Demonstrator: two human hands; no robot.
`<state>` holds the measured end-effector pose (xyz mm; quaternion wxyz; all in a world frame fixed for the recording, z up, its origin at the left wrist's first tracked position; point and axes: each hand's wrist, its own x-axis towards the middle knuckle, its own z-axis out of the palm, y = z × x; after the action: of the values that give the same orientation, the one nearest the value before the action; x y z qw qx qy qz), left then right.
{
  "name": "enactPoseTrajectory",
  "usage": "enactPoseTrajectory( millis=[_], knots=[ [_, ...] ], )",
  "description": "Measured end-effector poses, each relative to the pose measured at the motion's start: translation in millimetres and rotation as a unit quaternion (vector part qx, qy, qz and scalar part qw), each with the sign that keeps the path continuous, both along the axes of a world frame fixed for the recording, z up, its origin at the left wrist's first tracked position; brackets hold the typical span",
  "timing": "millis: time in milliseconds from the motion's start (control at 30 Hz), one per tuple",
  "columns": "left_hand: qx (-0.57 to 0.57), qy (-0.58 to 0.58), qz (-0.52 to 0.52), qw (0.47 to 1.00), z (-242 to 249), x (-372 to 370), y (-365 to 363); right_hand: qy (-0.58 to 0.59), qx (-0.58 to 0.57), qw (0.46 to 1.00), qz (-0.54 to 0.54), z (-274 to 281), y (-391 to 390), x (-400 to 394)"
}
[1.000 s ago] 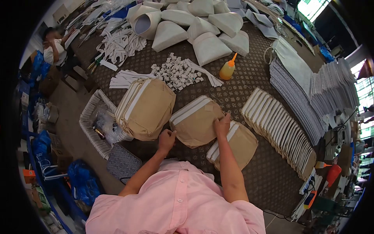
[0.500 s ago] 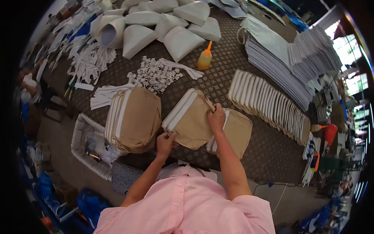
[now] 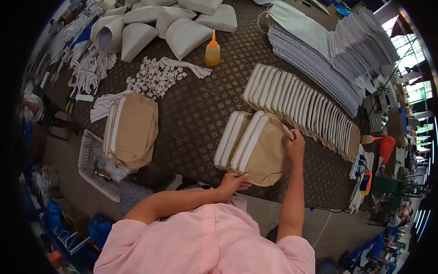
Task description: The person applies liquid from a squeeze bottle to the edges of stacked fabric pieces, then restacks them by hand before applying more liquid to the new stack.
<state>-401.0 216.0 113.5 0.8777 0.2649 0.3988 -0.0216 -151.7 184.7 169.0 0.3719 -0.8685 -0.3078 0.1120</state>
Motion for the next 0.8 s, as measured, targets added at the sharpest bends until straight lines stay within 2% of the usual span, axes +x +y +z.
enactPoseTrajectory(
  millis=[167,267,367,567,800],
  knots=[
    [-0.005,0.078,0.098,0.992,-21,16,-24,0.046,0.01,0.995,0.092,-58,15,31],
    [0.014,0.101,0.099,0.99,-38,20,-28,0.068,-0.002,0.991,0.117,-76,21,34],
    [0.015,0.119,0.092,0.988,-35,22,-26,0.142,0.0,0.986,0.088,-79,23,37],
    [0.046,0.129,0.105,0.985,-36,22,-25,0.129,-0.021,0.988,0.077,-77,15,35],
    [0.079,0.145,0.11,0.98,-36,20,-28,0.105,0.03,0.992,0.066,-94,11,33]
  ],
)
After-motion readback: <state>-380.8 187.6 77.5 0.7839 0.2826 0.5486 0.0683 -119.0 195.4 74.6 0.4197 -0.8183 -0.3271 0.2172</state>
